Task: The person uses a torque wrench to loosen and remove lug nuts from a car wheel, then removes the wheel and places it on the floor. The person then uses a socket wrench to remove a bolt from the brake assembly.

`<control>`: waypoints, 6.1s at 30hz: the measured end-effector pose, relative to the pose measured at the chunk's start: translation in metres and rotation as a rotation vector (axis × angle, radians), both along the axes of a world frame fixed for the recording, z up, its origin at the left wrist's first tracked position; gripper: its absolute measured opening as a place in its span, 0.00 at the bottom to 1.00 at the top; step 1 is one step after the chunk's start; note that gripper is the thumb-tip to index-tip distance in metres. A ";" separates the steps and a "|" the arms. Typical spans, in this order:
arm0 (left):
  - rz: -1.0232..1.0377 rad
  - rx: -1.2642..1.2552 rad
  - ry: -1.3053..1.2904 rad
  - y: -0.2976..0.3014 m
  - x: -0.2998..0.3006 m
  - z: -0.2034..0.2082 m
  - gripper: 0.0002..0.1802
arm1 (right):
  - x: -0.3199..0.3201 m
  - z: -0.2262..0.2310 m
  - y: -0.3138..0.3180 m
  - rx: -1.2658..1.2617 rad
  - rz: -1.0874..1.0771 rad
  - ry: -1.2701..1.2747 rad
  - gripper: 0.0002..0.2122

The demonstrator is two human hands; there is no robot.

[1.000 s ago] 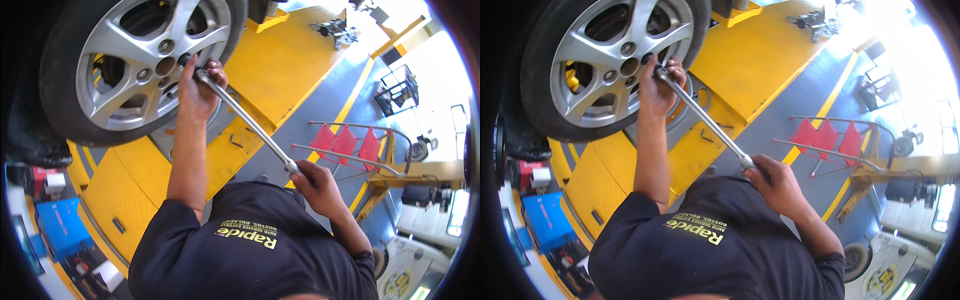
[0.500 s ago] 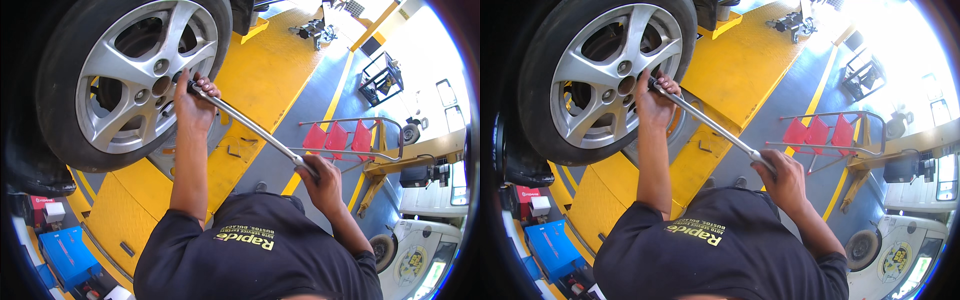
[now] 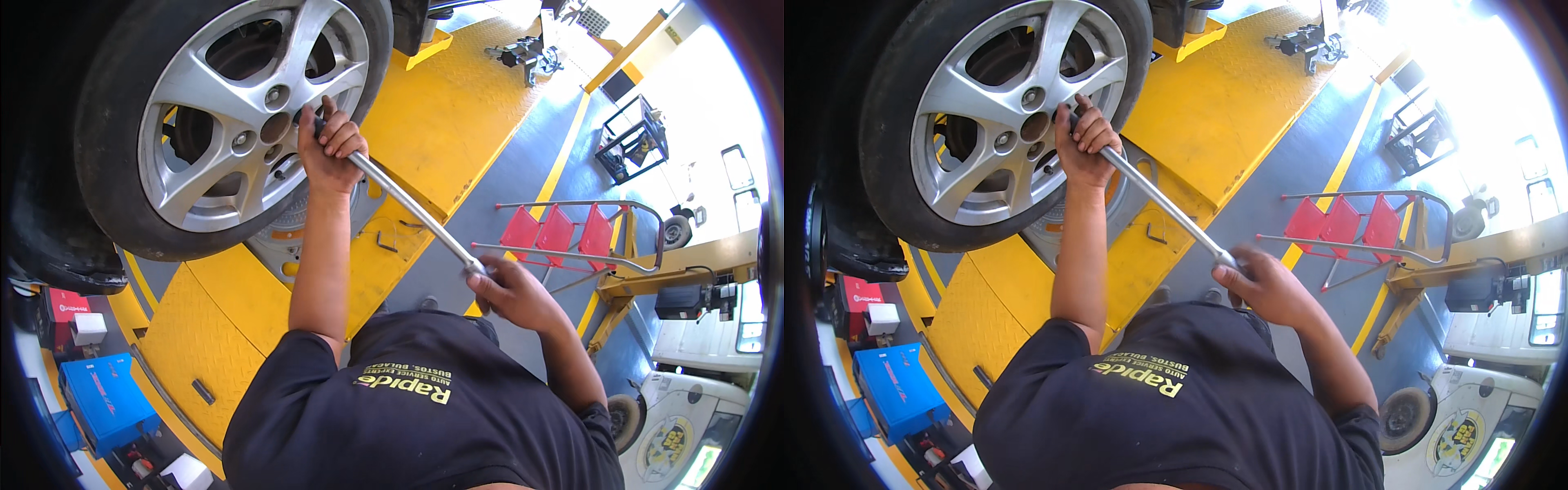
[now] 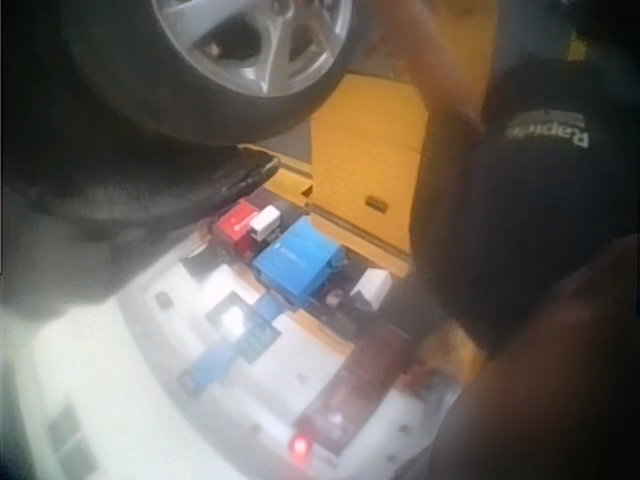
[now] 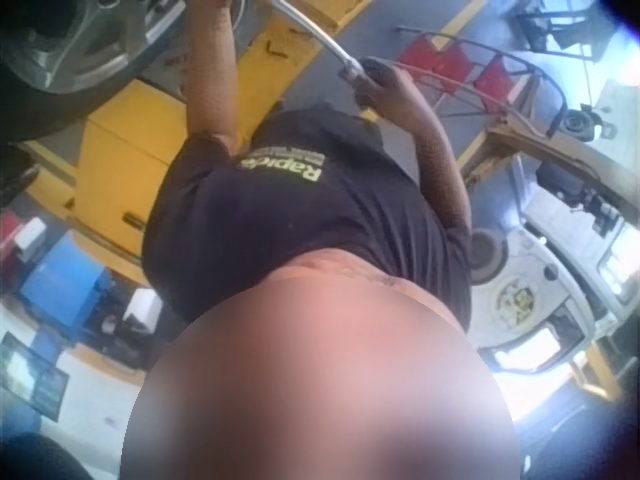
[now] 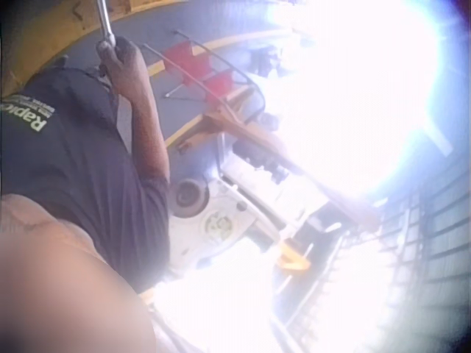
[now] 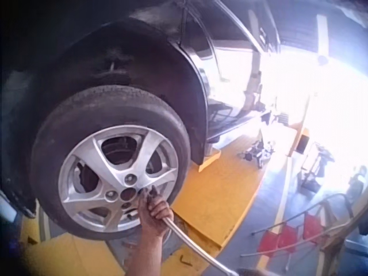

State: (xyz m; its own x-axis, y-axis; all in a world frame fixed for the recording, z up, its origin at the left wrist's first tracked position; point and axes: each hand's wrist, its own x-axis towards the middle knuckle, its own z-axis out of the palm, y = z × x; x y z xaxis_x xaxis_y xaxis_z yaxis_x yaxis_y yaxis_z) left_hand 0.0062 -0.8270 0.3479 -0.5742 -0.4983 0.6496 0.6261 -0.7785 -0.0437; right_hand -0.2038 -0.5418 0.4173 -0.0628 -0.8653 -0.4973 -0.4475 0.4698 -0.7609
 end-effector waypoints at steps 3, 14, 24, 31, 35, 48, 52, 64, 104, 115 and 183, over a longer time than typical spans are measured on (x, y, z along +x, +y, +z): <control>0.309 0.352 -0.421 0.005 0.001 -0.008 0.19 | 0.002 -0.002 0.002 -0.128 -0.012 0.109 0.14; 0.120 0.253 -0.160 0.008 0.004 -0.005 0.22 | -0.012 -0.015 -0.002 -0.006 0.017 -0.214 0.13; 0.166 0.211 -0.271 -0.005 0.009 -0.010 0.13 | 0.004 -0.025 0.006 -0.167 -0.034 -0.020 0.13; 0.579 0.556 -0.814 0.003 0.015 -0.002 0.16 | 0.008 -0.026 0.013 -0.510 0.103 0.620 0.14; 0.169 0.256 -0.350 -0.012 0.014 0.000 0.14 | 0.004 -0.024 0.007 -0.478 0.055 0.270 0.15; 0.130 0.191 -0.241 -0.020 0.015 -0.007 0.13 | 0.000 -0.024 0.009 -0.552 -0.005 0.460 0.17; 0.106 0.070 -0.063 -0.017 0.001 -0.012 0.16 | -0.015 -0.019 -0.002 0.180 0.021 -0.548 0.23; 0.091 0.132 -0.110 -0.020 0.005 -0.008 0.17 | -0.001 -0.009 0.005 0.139 -0.022 -0.300 0.22; 0.329 0.389 -0.365 -0.016 0.014 -0.025 0.16 | 0.003 -0.009 0.018 -0.012 -0.002 -0.198 0.20; 0.634 0.523 -0.446 0.021 0.014 -0.019 0.22 | 0.005 0.001 0.007 0.184 -0.153 -0.464 0.19; 1.505 0.128 -2.842 0.316 0.369 -0.196 0.20 | -0.101 0.020 0.005 -0.128 0.252 0.011 0.34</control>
